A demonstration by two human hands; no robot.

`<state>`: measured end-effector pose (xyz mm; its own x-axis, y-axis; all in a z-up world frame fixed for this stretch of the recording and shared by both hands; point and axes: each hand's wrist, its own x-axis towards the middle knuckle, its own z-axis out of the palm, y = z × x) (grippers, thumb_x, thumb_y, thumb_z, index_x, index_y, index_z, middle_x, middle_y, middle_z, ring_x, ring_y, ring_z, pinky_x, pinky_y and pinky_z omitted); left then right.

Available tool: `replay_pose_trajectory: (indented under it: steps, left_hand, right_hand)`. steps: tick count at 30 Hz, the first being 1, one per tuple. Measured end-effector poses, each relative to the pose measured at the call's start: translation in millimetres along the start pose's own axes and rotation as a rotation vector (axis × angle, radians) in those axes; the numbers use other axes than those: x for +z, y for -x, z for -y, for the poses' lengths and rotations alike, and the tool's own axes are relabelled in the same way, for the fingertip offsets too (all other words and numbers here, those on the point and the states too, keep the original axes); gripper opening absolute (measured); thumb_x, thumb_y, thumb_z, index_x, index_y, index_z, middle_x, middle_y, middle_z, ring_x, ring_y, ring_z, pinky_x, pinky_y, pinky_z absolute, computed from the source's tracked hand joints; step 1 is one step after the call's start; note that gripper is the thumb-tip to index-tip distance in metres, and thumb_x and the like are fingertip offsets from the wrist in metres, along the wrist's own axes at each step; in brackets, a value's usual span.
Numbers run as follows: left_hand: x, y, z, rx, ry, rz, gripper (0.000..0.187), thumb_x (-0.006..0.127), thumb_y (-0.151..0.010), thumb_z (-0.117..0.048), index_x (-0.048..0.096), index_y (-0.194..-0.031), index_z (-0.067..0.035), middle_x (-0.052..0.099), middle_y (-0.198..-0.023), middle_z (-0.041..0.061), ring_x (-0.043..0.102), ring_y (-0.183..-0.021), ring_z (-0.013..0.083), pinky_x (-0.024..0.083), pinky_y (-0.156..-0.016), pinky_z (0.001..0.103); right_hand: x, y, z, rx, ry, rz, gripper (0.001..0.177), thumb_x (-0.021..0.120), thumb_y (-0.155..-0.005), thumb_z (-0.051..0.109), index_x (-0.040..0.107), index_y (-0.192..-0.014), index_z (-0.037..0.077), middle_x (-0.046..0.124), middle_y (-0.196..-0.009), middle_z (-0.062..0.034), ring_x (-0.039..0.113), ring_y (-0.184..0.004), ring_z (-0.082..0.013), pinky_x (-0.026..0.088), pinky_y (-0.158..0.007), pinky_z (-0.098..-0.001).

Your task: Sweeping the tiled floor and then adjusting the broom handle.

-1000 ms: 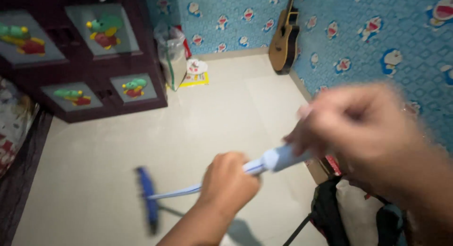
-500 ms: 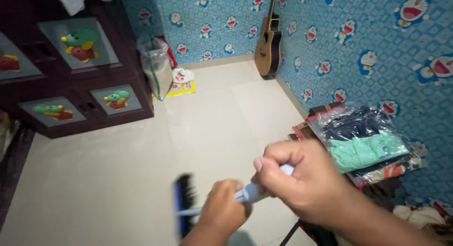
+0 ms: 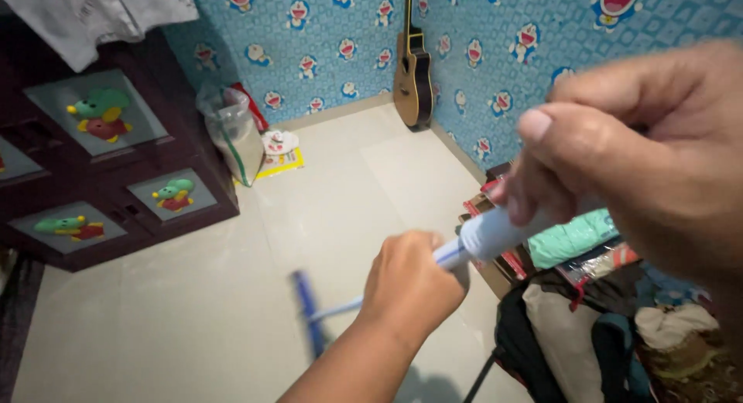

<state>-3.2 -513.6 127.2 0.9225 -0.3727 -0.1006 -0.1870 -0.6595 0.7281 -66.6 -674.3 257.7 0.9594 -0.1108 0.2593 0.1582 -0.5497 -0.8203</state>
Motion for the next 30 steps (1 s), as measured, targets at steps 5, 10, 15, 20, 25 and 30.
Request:
replay_pose_trajectory:
  steps: [5,10,15,20,25,30]
  left_hand:
    - [33.4,-13.3,25.0,0.196,0.162,-0.029,0.019,0.061,-0.080,-0.019,0.072,-0.078,-0.003,0.068,-0.081,0.026,0.067,-0.081,0.0468,0.058,-0.072,0.050]
    - [58.1,-1.1,83.1,0.156,0.156,0.008,0.017,0.064,-0.081,-0.018,0.071,-0.075,-0.003,0.069,-0.081,0.026,0.068,-0.083,0.0466,0.055,-0.072,0.053]
    - [57.2,6.6,135.5,0.044,-0.014,0.027,0.017,0.065,-0.079,-0.015,0.076,-0.075,-0.004,0.071,-0.082,0.026,0.069,-0.087,0.0459,0.055,-0.079,0.054]
    - [21.4,2.1,120.1,-0.210,-0.170,0.193,0.017,0.065,-0.080,-0.020,0.080,-0.080,-0.010,0.073,-0.085,0.024,0.073,-0.086,0.0433,0.059,-0.084,0.050]
    - [-7.2,-31.0,47.8,0.003,0.000,0.019,0.017,0.065,-0.078,-0.020,0.074,-0.071,-0.008,0.070,-0.079,0.026,0.067,-0.082,0.0484,0.056,-0.079,0.053]
    - [5.6,-64.2,60.1,0.353,0.267,-0.053,0.024,0.062,-0.085,-0.022,0.068,-0.072,-0.003,0.067,-0.078,0.028,0.066,-0.080,0.0494,0.055,-0.066,0.050]
  right_hand:
    - [45.7,6.8,-2.0,-0.279,0.068,0.248,0.027,0.066,-0.093,0.016,0.069,-0.068,0.006,0.064,-0.056,0.0030,0.051,-0.058,-0.0041,0.046,-0.049,-0.0238]
    - [82.1,21.2,-45.6,-0.048,0.036,0.238,0.035,0.068,-0.093,0.019,0.064,-0.063,0.003,0.056,-0.052,-0.0013,0.042,-0.057,-0.0055,0.040,-0.047,-0.0276]
    - [117.7,33.9,-97.1,0.379,-0.132,0.171,0.025,0.066,-0.087,0.019,0.074,-0.067,0.006,0.072,-0.056,-0.0026,0.057,-0.050,-0.0070,0.046,-0.047,-0.0285]
    - [112.3,25.5,-103.8,0.380,-0.336,0.088,0.027,0.063,-0.087,0.014,0.073,-0.067,-0.001,0.078,-0.066,-0.0086,0.072,-0.059,-0.0132,0.059,-0.058,-0.0292]
    - [42.0,-25.8,-25.0,0.122,-0.073,0.081,0.032,0.061,-0.096,0.014,0.078,-0.072,0.001,0.075,-0.069,-0.0098,0.071,-0.057,-0.0152,0.061,-0.053,-0.0314]
    - [75.4,-46.2,16.9,-0.181,0.115,0.135,0.028,0.063,-0.093,0.016,0.067,-0.066,0.006,0.066,-0.062,0.0006,0.063,-0.056,-0.0051,0.052,-0.050,-0.0238]
